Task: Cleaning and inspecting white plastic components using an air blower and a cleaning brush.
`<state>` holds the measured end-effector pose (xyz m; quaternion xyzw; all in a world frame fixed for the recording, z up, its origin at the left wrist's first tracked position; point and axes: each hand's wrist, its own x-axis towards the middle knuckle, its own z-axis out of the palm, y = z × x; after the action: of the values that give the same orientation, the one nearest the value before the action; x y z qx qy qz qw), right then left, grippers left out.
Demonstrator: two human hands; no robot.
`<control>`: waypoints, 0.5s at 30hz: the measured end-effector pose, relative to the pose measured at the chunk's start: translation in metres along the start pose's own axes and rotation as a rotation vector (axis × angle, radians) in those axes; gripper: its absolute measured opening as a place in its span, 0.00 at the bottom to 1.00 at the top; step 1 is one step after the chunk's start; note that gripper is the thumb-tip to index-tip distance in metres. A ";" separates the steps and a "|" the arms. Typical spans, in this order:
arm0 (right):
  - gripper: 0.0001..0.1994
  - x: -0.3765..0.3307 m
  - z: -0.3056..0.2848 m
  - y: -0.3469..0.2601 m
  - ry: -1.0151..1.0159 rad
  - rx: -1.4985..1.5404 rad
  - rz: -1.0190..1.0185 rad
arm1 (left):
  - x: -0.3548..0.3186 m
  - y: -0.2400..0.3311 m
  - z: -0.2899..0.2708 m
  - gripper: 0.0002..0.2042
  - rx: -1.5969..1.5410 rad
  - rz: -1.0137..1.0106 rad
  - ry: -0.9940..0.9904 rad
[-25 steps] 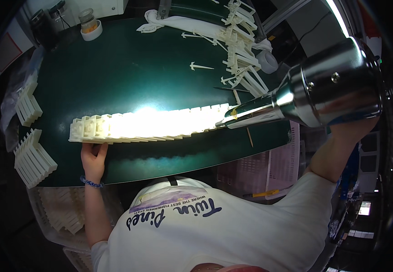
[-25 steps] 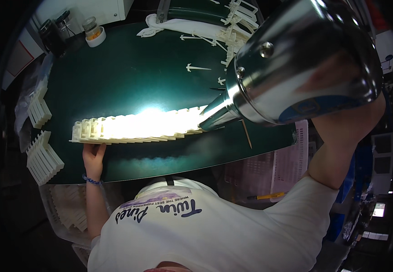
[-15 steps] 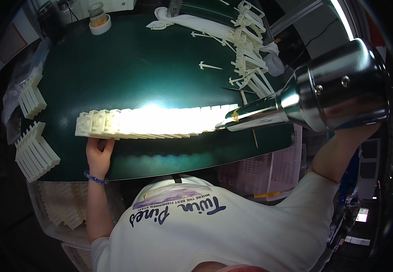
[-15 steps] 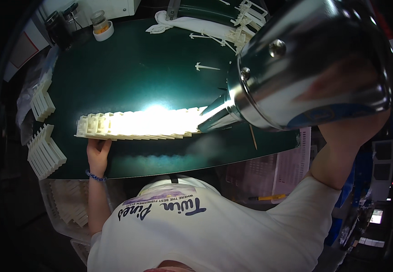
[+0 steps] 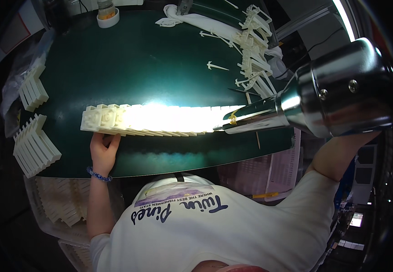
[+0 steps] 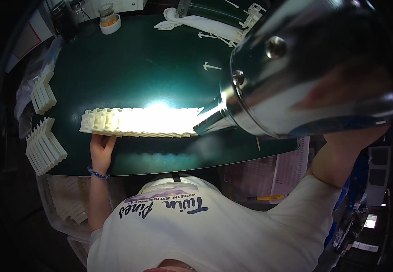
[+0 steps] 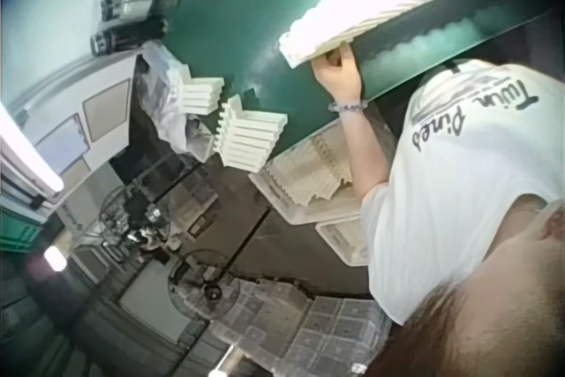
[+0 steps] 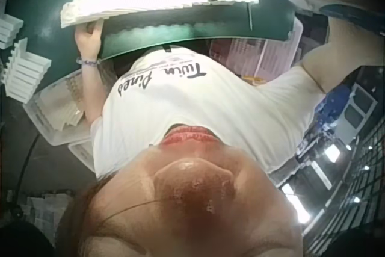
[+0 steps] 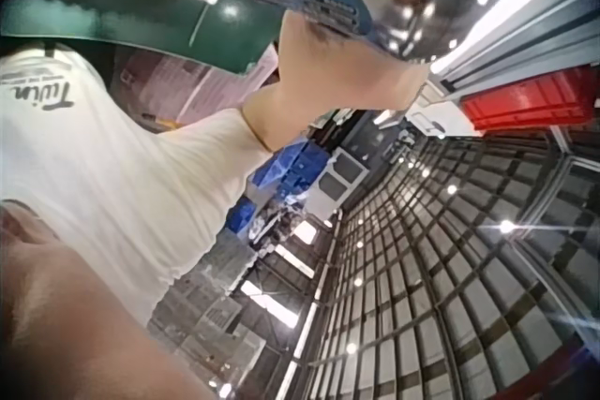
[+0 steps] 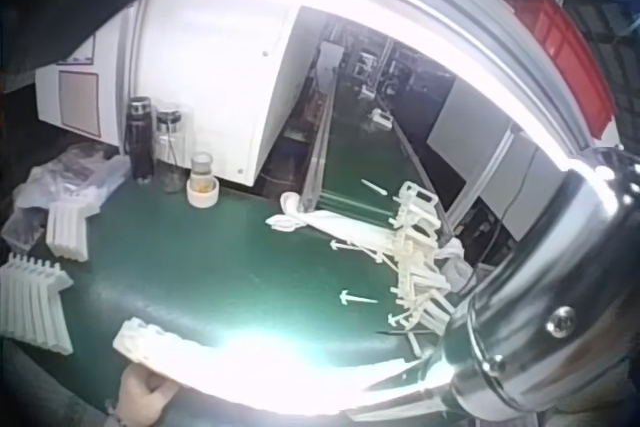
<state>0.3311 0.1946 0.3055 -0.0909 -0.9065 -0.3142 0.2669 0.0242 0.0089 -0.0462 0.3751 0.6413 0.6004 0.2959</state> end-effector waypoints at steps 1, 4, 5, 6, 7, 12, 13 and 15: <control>0.15 0.003 0.001 -0.002 0.002 -0.004 -0.010 | 0.000 0.001 0.001 0.19 -0.011 -0.001 -0.004; 0.16 0.005 0.005 -0.004 0.021 0.002 -0.040 | 0.001 -0.001 0.003 0.19 -0.027 0.012 -0.002; 0.17 0.007 0.008 -0.007 0.029 0.006 -0.050 | 0.001 -0.001 0.002 0.19 -0.025 0.010 -0.004; 0.17 -0.036 -0.024 0.056 0.027 -0.011 -0.066 | 0.003 -0.002 0.002 0.19 -0.042 0.019 -0.017; 0.17 -0.023 -0.011 0.033 0.034 -0.012 -0.065 | 0.005 0.001 0.006 0.19 -0.027 0.021 -0.014; 0.19 0.011 0.006 0.014 0.037 -0.058 -0.124 | 0.003 0.004 0.004 0.20 -0.012 0.019 -0.008; 0.19 0.024 0.012 0.000 0.036 -0.069 -0.134 | 0.003 0.004 0.003 0.20 -0.015 0.018 -0.009; 0.20 0.036 0.015 -0.009 0.033 -0.097 -0.155 | 0.002 0.004 0.003 0.19 -0.023 0.017 -0.008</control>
<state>0.2912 0.1963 0.3103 -0.0281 -0.8900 -0.3789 0.2521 0.0257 0.0124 -0.0426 0.3795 0.6298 0.6087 0.2978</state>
